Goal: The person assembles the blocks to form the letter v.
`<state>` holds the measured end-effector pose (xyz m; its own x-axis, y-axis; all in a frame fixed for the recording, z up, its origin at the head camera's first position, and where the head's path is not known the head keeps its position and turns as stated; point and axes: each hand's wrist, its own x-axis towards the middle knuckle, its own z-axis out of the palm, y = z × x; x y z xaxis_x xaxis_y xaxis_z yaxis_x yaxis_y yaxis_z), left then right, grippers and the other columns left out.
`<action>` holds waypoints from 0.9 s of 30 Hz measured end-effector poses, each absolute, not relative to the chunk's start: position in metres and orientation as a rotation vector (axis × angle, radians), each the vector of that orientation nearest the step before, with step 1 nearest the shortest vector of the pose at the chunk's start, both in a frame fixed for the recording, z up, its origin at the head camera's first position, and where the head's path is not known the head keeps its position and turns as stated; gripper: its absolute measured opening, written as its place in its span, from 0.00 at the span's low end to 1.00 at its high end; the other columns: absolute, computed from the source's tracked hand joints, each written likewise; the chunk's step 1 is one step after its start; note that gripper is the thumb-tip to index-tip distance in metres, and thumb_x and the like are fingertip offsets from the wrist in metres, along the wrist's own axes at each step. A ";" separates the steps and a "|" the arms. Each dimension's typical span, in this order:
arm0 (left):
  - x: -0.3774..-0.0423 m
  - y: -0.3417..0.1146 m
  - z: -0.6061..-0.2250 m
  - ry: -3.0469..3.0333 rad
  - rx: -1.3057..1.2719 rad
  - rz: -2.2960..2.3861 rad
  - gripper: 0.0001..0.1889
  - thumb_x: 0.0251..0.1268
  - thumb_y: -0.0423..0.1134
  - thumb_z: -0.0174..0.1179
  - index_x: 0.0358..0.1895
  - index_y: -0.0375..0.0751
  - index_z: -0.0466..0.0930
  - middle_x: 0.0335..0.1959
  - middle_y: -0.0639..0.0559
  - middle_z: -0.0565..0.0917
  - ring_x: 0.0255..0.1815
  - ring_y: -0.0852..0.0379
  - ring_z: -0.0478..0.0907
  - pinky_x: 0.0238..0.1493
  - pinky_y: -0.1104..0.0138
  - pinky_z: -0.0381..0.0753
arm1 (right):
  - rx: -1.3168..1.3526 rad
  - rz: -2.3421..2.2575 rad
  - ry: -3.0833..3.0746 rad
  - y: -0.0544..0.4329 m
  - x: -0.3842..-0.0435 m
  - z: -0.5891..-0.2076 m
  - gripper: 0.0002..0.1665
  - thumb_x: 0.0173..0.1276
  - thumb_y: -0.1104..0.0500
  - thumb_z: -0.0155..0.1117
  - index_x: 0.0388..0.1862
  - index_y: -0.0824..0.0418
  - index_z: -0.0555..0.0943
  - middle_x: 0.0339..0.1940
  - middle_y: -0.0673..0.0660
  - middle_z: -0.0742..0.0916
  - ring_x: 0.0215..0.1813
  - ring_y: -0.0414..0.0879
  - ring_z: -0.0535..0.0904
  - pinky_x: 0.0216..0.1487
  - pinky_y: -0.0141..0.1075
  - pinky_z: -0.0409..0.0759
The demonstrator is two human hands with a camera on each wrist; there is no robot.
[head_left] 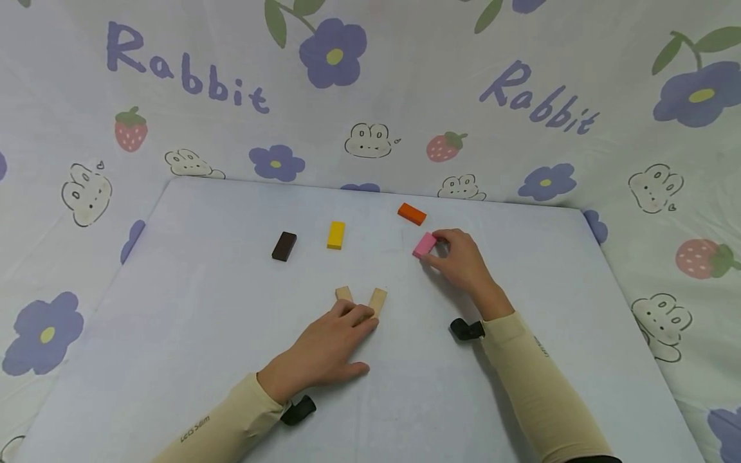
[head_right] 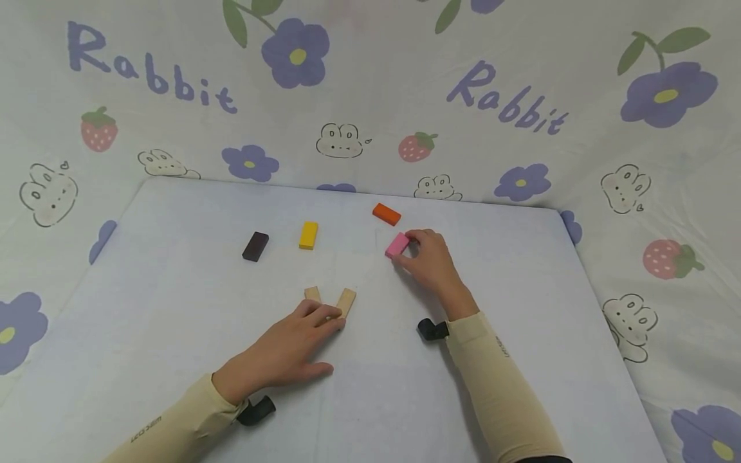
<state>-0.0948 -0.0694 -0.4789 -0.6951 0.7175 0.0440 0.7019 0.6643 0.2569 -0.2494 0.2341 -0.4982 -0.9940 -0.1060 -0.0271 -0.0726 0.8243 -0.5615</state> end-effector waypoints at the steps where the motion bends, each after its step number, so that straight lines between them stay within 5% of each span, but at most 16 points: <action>1: -0.095 -0.069 -0.479 2.809 1.200 0.395 0.37 0.67 0.55 0.77 0.73 0.39 0.79 0.72 0.45 0.76 0.69 0.43 0.70 0.67 0.56 0.77 | -0.141 -0.906 2.944 0.234 -0.249 -0.498 0.37 0.73 0.51 0.76 0.76 0.65 0.77 0.73 0.64 0.80 0.75 0.62 0.71 0.76 0.57 0.71; 27: -0.093 -0.072 -0.482 2.810 1.210 0.398 0.39 0.66 0.56 0.78 0.74 0.39 0.78 0.72 0.45 0.76 0.69 0.43 0.69 0.68 0.57 0.77 | -0.194 -0.994 2.929 0.229 -0.240 -0.492 0.37 0.72 0.52 0.77 0.75 0.63 0.77 0.68 0.62 0.81 0.67 0.59 0.76 0.70 0.55 0.78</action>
<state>-0.0934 -0.0717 -0.4819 -0.6910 0.7211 0.0501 0.7066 0.6593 0.2569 -0.2403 0.2286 -0.4923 -0.9912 -0.1322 -0.0001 -0.1048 0.7864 -0.6087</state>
